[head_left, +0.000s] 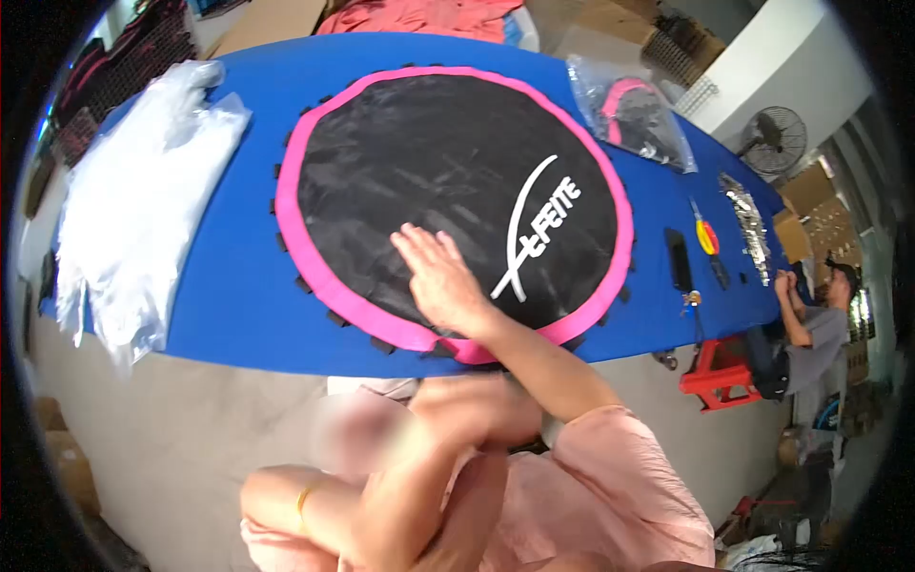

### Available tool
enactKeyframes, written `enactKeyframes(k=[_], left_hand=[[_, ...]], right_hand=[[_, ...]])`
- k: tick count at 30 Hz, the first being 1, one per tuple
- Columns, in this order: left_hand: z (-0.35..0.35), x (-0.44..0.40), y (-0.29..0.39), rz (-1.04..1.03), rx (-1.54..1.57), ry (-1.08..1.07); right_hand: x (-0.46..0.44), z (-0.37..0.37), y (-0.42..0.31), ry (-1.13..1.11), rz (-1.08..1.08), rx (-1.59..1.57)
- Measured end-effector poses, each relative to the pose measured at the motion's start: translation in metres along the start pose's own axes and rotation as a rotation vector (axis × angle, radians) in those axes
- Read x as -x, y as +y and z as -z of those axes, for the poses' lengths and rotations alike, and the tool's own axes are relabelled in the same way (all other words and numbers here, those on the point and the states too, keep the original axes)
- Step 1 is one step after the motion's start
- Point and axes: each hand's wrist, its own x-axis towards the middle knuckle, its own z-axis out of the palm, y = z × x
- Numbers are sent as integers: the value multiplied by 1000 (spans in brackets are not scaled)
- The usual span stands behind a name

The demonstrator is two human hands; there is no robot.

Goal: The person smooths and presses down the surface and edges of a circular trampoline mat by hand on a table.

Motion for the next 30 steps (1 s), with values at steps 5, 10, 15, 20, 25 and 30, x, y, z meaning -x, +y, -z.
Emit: enactKeyframes(k=[5,10,15,20,25,30], left_hand=[[57,-71,-130,-350,-1000,-77],[96,-42,-199,-155,-1359,-86],[104,-26,-215,-113,-1336,-95],[103,-27,-216,-141,-1322,-73],[103,-27,-215,-147,-1328,-82],[103,-26,-215,-137,-1318,-71]], right_hand=[[3,2,-3,71,-17,-100],[4,1,-2,88,-2,-109],[2,0,-2,46,38,25],[-16,-5,-7,56,98,30],[-46,-20,-23,54,195,30],[-78,-38,-29,124,208,63]])
